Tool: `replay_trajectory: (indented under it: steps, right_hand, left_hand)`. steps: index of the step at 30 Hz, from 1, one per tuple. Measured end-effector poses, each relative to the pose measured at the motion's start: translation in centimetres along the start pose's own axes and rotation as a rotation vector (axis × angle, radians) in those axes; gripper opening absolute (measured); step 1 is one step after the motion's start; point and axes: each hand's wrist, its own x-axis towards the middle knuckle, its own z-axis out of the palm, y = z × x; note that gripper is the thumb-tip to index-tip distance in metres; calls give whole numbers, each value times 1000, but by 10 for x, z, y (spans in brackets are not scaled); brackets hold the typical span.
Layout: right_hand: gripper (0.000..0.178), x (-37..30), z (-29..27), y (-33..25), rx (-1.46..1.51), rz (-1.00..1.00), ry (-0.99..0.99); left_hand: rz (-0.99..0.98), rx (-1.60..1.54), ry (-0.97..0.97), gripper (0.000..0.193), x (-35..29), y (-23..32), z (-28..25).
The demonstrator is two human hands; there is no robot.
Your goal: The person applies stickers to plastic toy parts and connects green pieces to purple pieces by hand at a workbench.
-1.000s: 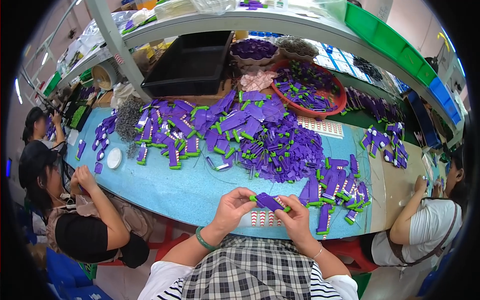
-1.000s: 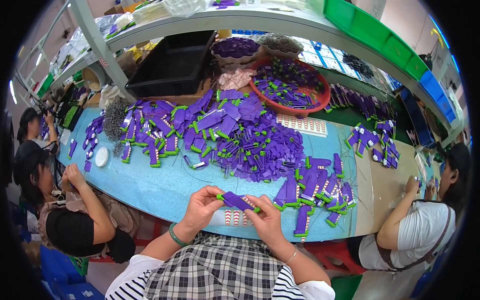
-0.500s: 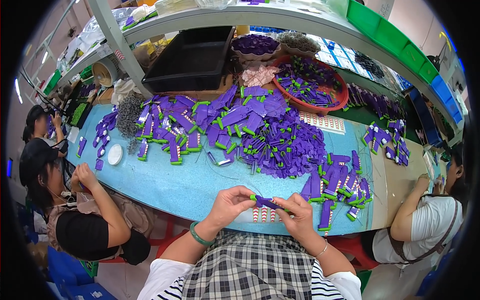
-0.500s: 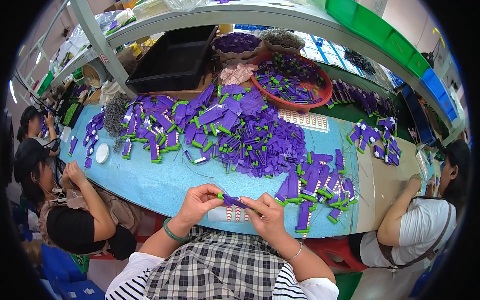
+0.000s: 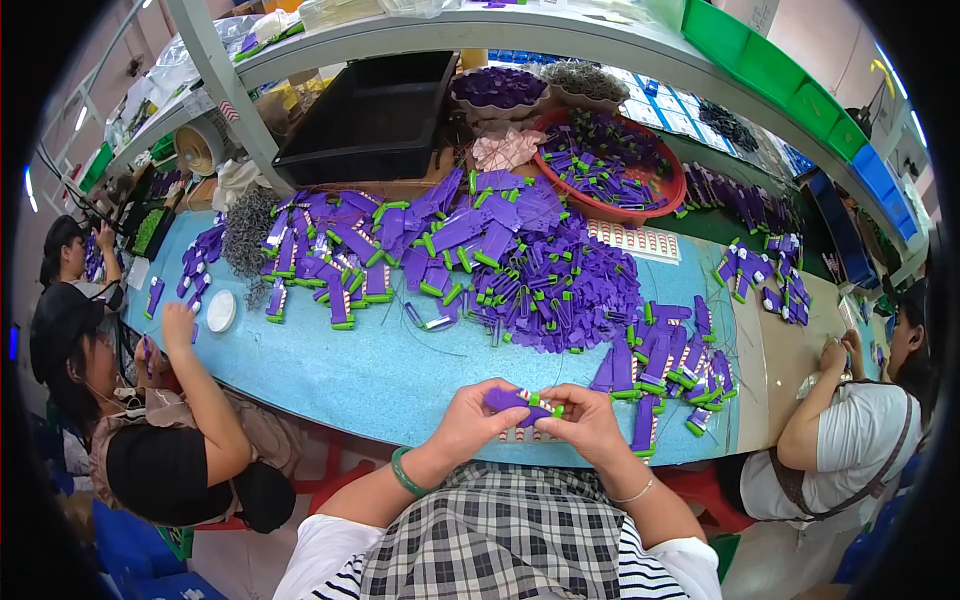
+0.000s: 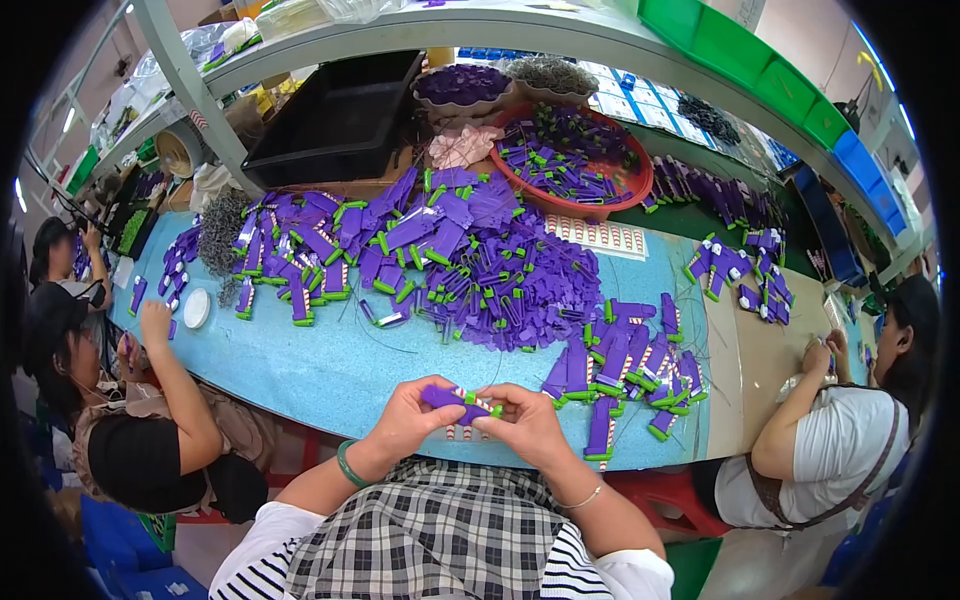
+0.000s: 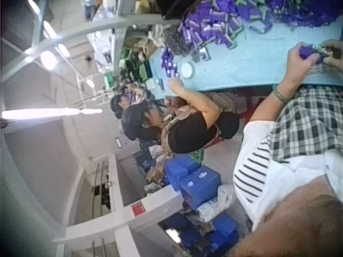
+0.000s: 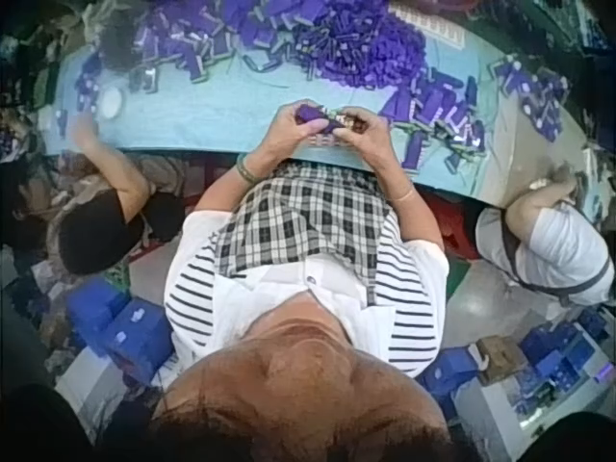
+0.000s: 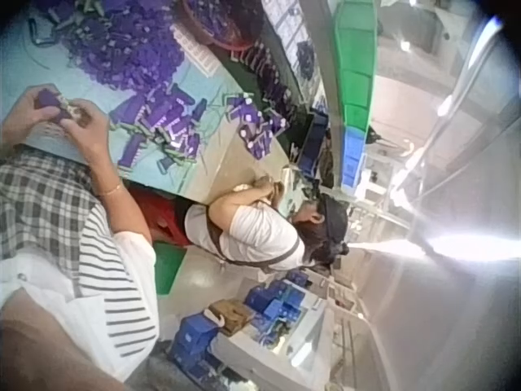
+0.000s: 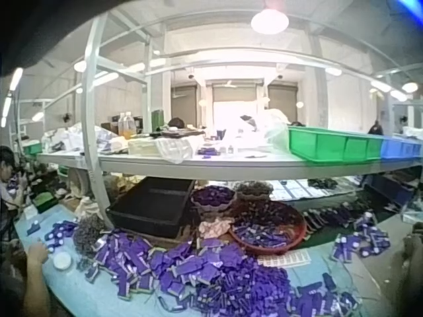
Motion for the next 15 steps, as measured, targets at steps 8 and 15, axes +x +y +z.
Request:
replay_trajectory:
  steps: [8, 15]
  right_hand:
    - [31, 9, -7, -14, -496, -361, -158]
    - [13, 28, -14, -40, -974, -598, -280]
  left_hand:
    - [241, 317, -190, 13, 0, 23, -3]
    - [350, 741, -216, 13, 0, 41, -13]
